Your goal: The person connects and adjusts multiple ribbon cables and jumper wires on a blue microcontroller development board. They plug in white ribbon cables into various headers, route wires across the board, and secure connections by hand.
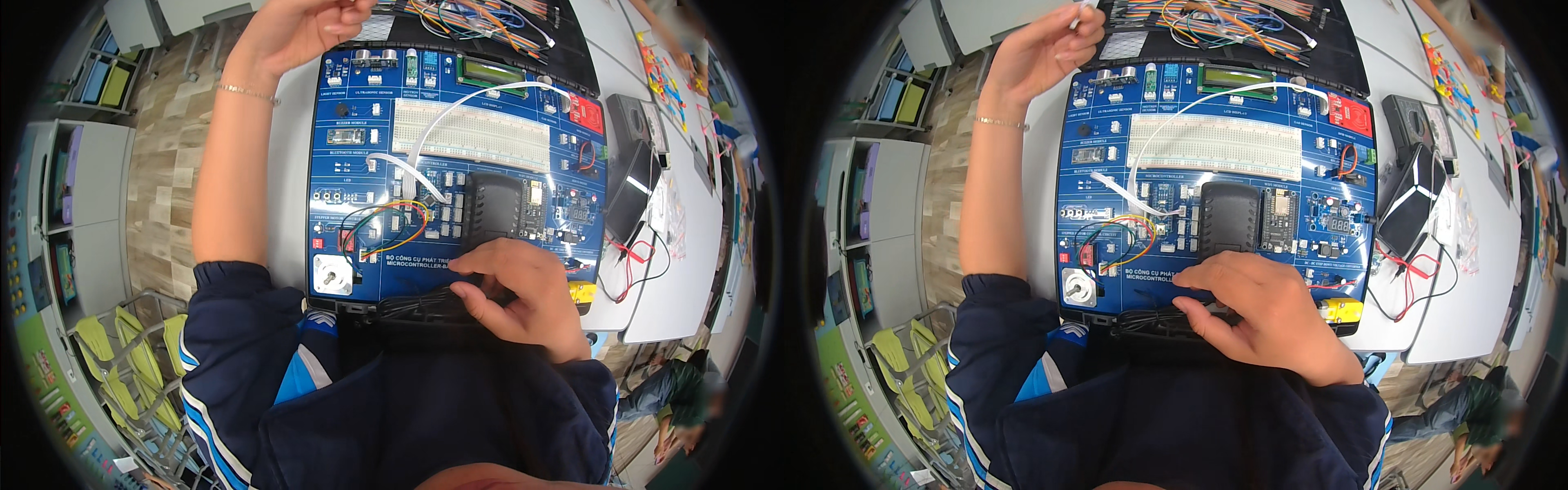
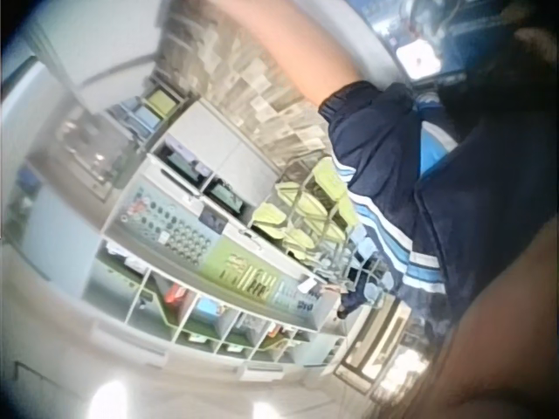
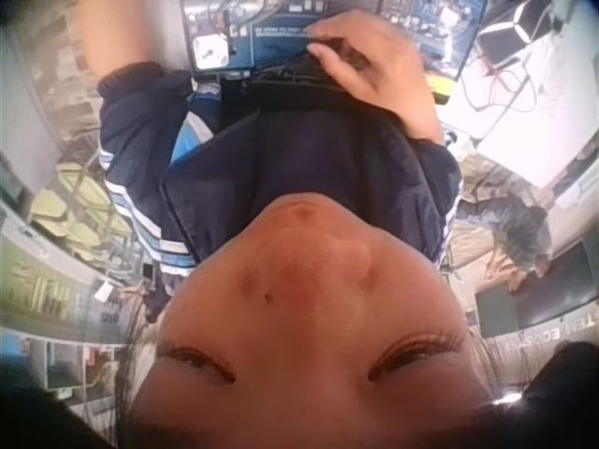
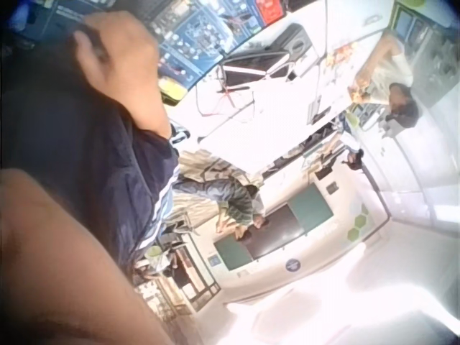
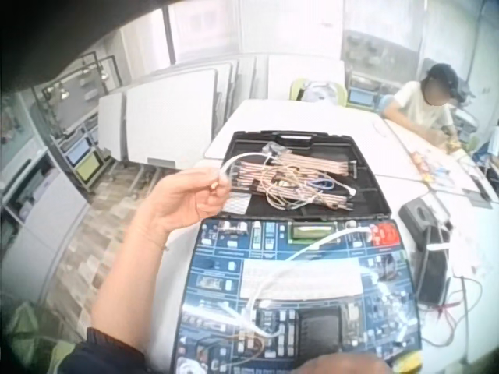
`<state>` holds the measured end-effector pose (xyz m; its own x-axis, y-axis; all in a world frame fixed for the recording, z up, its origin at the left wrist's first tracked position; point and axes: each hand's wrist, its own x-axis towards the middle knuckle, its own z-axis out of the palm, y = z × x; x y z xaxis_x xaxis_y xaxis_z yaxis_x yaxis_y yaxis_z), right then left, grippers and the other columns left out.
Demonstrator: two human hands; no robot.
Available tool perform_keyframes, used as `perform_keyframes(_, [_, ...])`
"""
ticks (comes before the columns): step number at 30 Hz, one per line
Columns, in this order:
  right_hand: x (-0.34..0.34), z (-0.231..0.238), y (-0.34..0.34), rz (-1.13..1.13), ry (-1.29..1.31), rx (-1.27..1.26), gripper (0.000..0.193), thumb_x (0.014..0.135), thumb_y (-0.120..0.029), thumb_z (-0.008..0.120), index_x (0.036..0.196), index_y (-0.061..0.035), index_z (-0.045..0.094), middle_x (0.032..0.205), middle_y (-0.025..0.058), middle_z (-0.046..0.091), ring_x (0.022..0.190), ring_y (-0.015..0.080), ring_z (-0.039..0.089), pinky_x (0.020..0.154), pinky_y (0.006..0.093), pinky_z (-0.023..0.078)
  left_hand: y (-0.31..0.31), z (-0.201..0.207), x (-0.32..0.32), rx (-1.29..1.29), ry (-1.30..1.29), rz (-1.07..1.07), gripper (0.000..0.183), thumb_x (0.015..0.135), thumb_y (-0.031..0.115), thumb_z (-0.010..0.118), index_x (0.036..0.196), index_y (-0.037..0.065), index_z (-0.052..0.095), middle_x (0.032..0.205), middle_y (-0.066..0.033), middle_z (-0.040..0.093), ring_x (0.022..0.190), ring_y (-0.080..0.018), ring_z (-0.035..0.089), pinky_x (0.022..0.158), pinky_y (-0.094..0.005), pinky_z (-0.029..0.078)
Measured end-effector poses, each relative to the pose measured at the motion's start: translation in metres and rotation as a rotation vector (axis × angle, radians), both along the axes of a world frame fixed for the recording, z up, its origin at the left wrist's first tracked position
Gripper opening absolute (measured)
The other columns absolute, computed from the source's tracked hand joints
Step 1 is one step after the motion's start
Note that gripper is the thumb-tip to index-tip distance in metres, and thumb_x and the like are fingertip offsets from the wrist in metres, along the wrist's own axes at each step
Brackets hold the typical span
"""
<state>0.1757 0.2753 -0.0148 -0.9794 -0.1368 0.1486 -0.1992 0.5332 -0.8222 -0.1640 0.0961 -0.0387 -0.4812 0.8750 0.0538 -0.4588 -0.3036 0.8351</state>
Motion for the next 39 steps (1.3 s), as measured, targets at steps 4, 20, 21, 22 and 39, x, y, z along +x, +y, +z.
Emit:
perform_keyframes(4, [-0.001, 0.003, 0.0, 0.015, -0.012, -0.006, 0.023, 0.082, -0.007, 0.08, 0.103, -0.0044, 0.071, 0.089, 0.0119, 0.071, 0.081, 0.0297, 0.071, 0.069, 0.0367, 0.057, -0.032, -0.025, 0.013, 0.143, 0.117, -0.035, 0.022, 0.104, 0.021, 0.062, 0.119, 0.005, 0.064, 0.095, -0.0007, 0.047, 0.075, -0.0036, 0.041, 0.058, -0.0152, 0.037])
perform_keyframes(20, [-0.001, 0.0, -0.001, 0.029, 0.014, 0.029, 0.025, 0.08, -0.007, 0.082, 0.102, -0.0048, 0.072, 0.089, 0.011, 0.071, 0.082, 0.0289, 0.072, 0.07, 0.0364, 0.058, -0.056, -0.025, 0.092, 0.044, 0.299, 0.297, 0.028, 0.1, 0.014, 0.068, 0.123, -0.002, 0.068, 0.098, -0.0129, 0.074, 0.079, -0.0155, 0.069, 0.072, -0.0263, 0.056])
perform_keyframes(21, [-0.002, 0.001, -0.001, 0.033, 0.013, 0.029, 0.025, 0.08, -0.007, 0.082, 0.103, -0.0048, 0.071, 0.089, 0.011, 0.071, 0.082, 0.0289, 0.072, 0.07, 0.0365, 0.058, -0.057, -0.026, 0.091, 0.075, 0.263, 0.289, 0.029, 0.1, 0.014, 0.069, 0.123, -0.002, 0.068, 0.098, -0.0125, 0.074, 0.079, -0.0152, 0.068, 0.072, -0.0262, 0.055])
perform_keyframes(22, [-0.002, 0.0, 0.0, 0.034, 0.017, 0.031, 0.025, 0.08, -0.007, 0.082, 0.103, -0.0049, 0.071, 0.09, 0.0109, 0.071, 0.082, 0.0288, 0.072, 0.07, 0.0364, 0.058, -0.055, -0.026, 0.092, 0.074, 0.271, 0.294, 0.028, 0.1, 0.014, 0.068, 0.123, -0.002, 0.068, 0.098, -0.0119, 0.074, 0.08, -0.0149, 0.068, 0.072, -0.0261, 0.055])
perform_keyframes(39, [-0.003, 0.001, -0.001, 0.058, 0.048, 0.042, 0.026, 0.08, -0.007, 0.082, 0.104, -0.0047, 0.071, 0.091, 0.01, 0.07, 0.082, 0.0281, 0.071, 0.07, 0.0362, 0.058, -0.038, -0.032, 0.088, -0.302, 0.861, 0.696, 0.017, 0.096, 0.002, 0.069, 0.112, -0.004, 0.072, 0.115, -0.0116, 0.068, 0.096, -0.0154, 0.068, 0.088, -0.0283, 0.056])
